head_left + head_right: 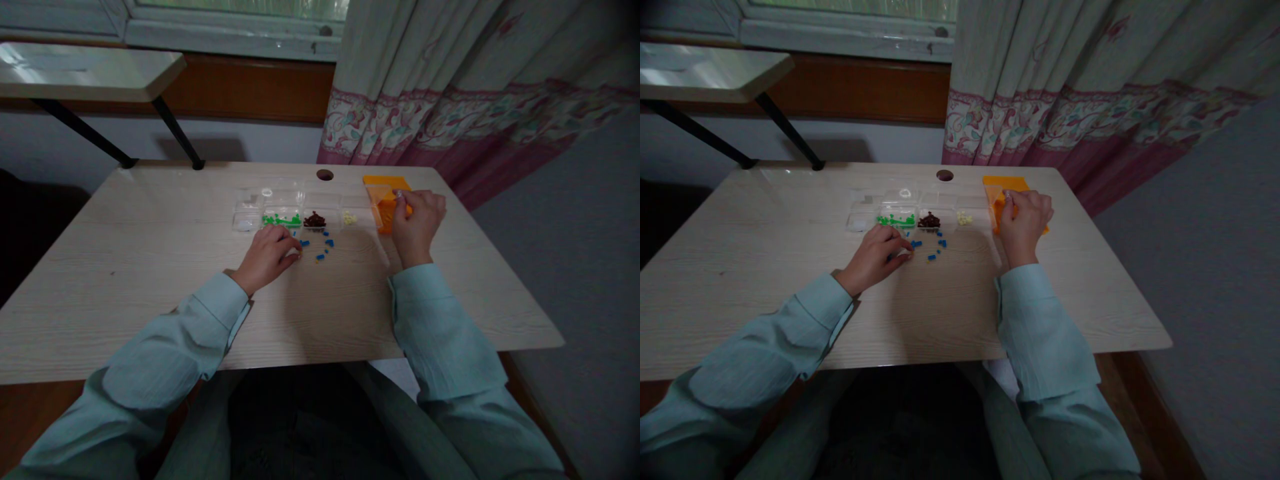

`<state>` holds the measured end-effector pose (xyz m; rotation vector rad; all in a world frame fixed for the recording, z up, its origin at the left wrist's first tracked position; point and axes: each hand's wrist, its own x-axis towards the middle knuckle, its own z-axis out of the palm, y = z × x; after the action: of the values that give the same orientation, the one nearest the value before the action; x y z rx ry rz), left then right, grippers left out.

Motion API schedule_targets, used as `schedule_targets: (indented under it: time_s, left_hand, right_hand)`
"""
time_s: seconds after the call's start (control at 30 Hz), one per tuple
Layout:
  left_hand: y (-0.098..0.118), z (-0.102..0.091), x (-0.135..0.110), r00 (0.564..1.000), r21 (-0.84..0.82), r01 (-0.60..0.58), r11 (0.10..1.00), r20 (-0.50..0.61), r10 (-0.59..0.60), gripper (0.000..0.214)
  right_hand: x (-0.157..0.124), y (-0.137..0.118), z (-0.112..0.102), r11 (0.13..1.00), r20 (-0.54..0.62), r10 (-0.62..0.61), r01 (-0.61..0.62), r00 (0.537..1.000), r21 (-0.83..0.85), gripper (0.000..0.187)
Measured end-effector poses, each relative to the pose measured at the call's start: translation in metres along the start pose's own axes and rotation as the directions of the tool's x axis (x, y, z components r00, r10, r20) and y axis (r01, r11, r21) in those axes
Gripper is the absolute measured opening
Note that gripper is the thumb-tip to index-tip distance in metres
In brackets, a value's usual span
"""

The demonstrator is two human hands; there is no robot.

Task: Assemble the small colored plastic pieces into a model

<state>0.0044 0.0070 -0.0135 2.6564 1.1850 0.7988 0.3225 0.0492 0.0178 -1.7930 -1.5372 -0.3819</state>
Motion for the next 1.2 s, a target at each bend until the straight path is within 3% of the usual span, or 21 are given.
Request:
schedule_targets:
  time_s: [0.9,1.2]
  left_hand:
    - [0.0022,0.0021,0.0022,0.999,0.014,-0.011,1.000,0.034,0.010,0.015]
    - [0.0028,0.0019,0.0047,0.984,-0.236,0.096,0.967,-0.122,-0.128,0.021]
  right_hand:
    - [-0.0036,-0.0003,0.0076,0.998,0.032,-0.051,0.050,0.998,0.037,0.036]
    - [-0.0024,-0.0067,-0.0006,0.995,-0.042,-0.051,0.054,0.998,0.085,0.038]
